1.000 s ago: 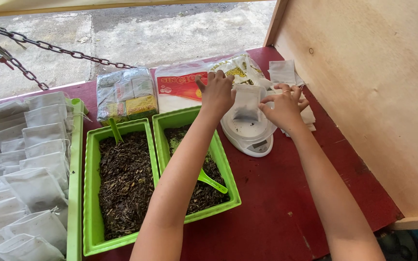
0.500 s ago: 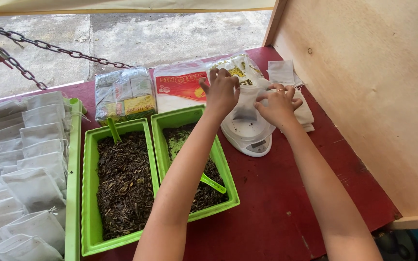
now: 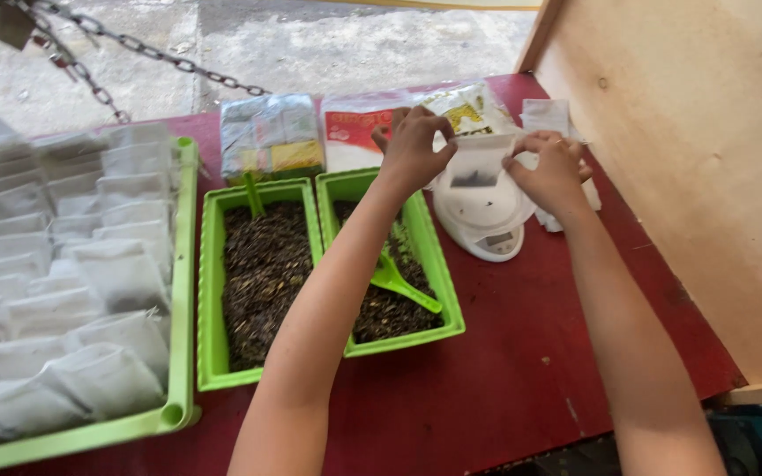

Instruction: Filling small tea bags with leaves, weighing them on a scale, and organizing them in a tray

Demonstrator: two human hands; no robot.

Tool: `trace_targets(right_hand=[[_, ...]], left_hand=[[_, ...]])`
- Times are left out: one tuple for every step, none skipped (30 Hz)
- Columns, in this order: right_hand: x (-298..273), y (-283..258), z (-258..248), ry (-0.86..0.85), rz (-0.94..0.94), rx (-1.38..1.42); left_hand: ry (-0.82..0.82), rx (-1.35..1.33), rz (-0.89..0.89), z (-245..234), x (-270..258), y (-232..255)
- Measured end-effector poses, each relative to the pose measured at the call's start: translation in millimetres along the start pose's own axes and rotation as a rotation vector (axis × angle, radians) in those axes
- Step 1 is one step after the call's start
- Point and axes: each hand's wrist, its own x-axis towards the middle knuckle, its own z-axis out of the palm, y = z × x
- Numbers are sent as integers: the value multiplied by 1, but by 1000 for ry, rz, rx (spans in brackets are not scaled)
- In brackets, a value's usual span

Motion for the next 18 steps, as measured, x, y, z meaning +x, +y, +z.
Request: trace_targets(right_hand=[[-3,-10,-8,-9,-11,3],[-4,-22,-15,28,-72,-21],[-6,-34,-22,66,-134,-45],[-10,-60,-33,54,-152,-38],[-16,-86,-44,33,-106,32],[-19,-114,-54,9,-65,105],[-22,-133,-55,-3,-90,112],[-26,-151,-55,3,-150,135],[-30,-169,-56,9,-210,159],[-32,-185,-46,-5,-232,168],[-33,-201,-37,-16,-277,215],[-34,-218,-29,-26,-323,263],[-36,-238,-20,-38,-346,273],[-39,-257,-11,-82,-472,385],[-42,-276,-3,-127,-599,497],[-53,-300,0,-133,-615,508],[-64,-324,2,-253,-582,555],[-76,-345,3,-373,-545,597]], left_hand=[[7,5,-12,-9,-3,-3],[34,-7,14,-20,-6,-6],[62,-17,41,-31,-9,-10],[74,-9,24,-45,-11,-10],[78,45,25,-59,-15,-11],[87,102,24,-77,-17,-13],[104,114,4,-98,-25,-16],[134,97,7,-119,-33,-19],[163,82,11,-139,-42,-22],[178,94,-8,-163,-56,-27],[190,84,7,-186,-70,-32],[204,76,24,-210,-83,-36],[220,90,7,-230,-98,-46],[218,94,-39,-249,-112,-55],[216,98,-86,-269,-126,-63],[229,112,-96,-289,-144,-66],[201,76,-100,-309,-161,-68],[172,38,-102,-326,-178,-70]])
